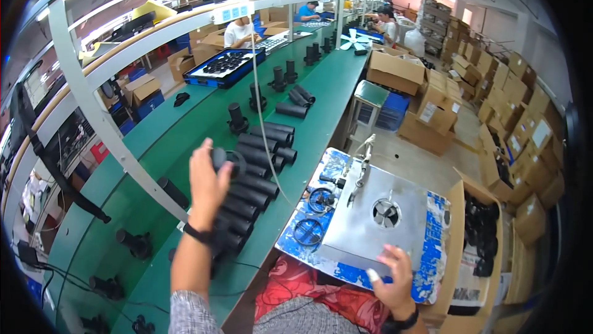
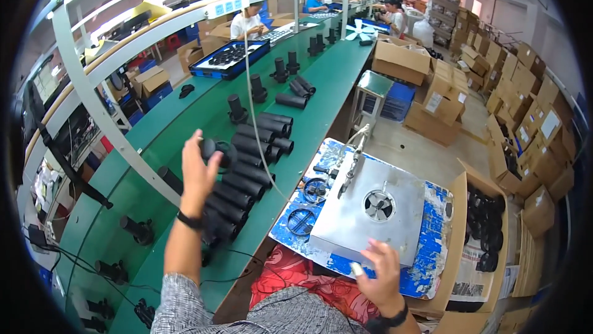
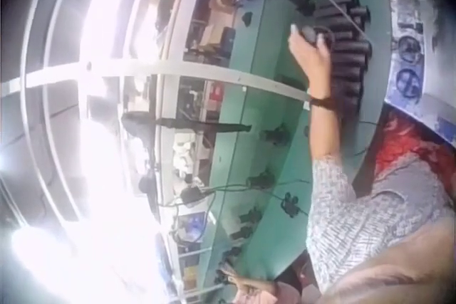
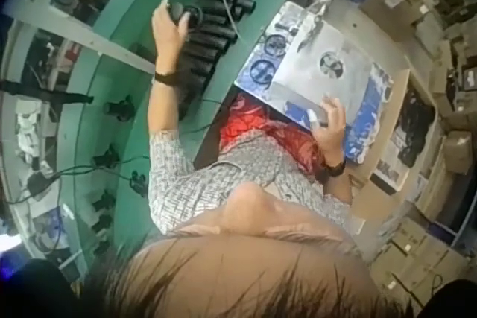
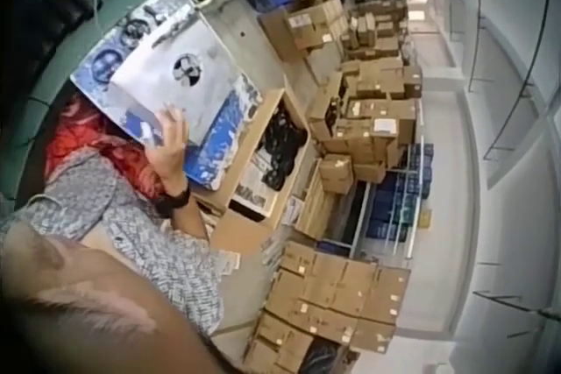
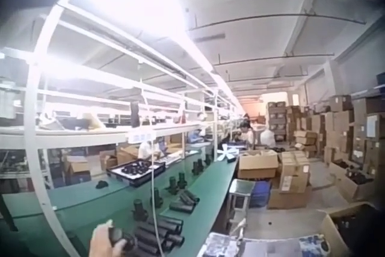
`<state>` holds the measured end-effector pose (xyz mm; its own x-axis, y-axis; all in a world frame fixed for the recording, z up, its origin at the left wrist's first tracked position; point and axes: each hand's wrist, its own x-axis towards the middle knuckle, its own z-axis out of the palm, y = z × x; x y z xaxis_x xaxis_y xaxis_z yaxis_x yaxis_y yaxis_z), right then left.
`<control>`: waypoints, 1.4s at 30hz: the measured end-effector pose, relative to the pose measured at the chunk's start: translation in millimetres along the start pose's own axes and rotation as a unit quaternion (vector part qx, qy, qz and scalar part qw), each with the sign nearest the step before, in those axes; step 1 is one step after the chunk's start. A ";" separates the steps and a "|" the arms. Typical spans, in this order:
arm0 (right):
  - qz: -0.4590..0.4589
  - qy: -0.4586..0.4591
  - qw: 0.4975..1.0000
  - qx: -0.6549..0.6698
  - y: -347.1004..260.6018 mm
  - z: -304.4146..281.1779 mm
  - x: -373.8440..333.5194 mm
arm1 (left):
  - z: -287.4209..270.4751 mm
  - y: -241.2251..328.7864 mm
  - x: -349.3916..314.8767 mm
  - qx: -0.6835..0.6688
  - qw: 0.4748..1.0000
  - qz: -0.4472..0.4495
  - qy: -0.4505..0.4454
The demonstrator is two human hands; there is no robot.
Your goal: The person picks up a base from a box, places it on a machine, and fits a black cylinder onto it. After pressing the cylinder down, they remove the assembled part and place it on the green workbench, repeating the process.
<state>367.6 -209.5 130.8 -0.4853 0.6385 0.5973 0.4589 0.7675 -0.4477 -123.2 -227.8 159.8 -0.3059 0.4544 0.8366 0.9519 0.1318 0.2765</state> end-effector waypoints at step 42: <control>0.474 0.278 0.836 -0.011 331.6 -231.4 -217.5 | 12.8 329.6 -134.8 -0.423 0.815 0.018 -0.396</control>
<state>797.6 -107.1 6.4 0.5206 0.8298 0.2011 0.4575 -0.0722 -0.8863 232.0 -234.4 132.1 0.1481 0.9147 0.3761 0.5062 -0.3968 0.7657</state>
